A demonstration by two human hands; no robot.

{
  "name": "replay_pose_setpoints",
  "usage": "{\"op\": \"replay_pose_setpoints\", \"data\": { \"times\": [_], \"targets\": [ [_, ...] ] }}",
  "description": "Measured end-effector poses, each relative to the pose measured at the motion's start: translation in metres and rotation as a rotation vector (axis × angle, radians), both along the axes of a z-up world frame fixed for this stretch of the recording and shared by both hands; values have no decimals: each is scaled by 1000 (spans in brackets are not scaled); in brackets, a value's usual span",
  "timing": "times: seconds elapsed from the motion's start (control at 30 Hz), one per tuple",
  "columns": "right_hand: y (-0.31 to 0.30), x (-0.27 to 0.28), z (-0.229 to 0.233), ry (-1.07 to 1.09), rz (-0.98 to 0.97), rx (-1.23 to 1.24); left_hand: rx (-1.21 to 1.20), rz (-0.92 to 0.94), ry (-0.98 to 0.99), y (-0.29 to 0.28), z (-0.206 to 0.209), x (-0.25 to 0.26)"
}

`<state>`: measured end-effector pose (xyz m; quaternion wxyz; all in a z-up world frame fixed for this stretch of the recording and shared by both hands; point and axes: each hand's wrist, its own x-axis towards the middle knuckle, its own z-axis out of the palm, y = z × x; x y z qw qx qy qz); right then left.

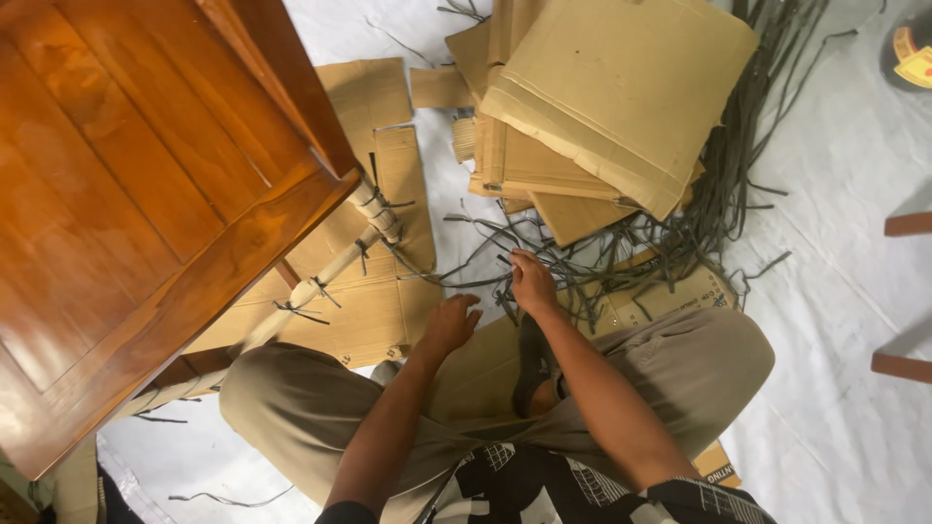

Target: Wrapping the legs and frame of a wooden chair with cardboard and securing it with plastic ties.

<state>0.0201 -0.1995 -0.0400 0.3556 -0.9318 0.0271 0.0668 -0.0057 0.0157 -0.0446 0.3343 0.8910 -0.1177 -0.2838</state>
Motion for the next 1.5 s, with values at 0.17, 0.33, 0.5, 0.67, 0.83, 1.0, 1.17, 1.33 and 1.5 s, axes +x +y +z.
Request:
{"op": "replay_pose_setpoints", "data": {
  "times": [0.17, 0.33, 0.5, 0.67, 0.83, 1.0, 1.17, 1.33, 1.5],
  "targets": [
    [32, 2, 15, -202, 56, 203, -186, 372, 34, 2, 29, 15],
    [58, -4, 57, -194, 153, 351, -414, 624, 82, 6, 10, 29],
    [45, -19, 38, 40, 290, 87, -170, 565, 104, 7, -16, 23],
    [3, -37, -46, 548, 365, -153, -61, 433, 123, 0, -6, 18],
    [-21, -29, -96, 526, 162, -273, -19, 319, 104, 2, -8, 13],
    [-24, 2, -79, 399, -84, -152, -24, 147, 110, 6, -23, -2],
    [-21, 24, -64, 475, -28, -118, -35, 52, 162, 7, 8, -15],
    [-27, 39, -128, 506, -21, -13, -7, 23, 173, 11, 18, -21],
    [4, 36, -89, 265, -199, 5, -1, 141, 95, 20, 22, -26]
  ]
}}
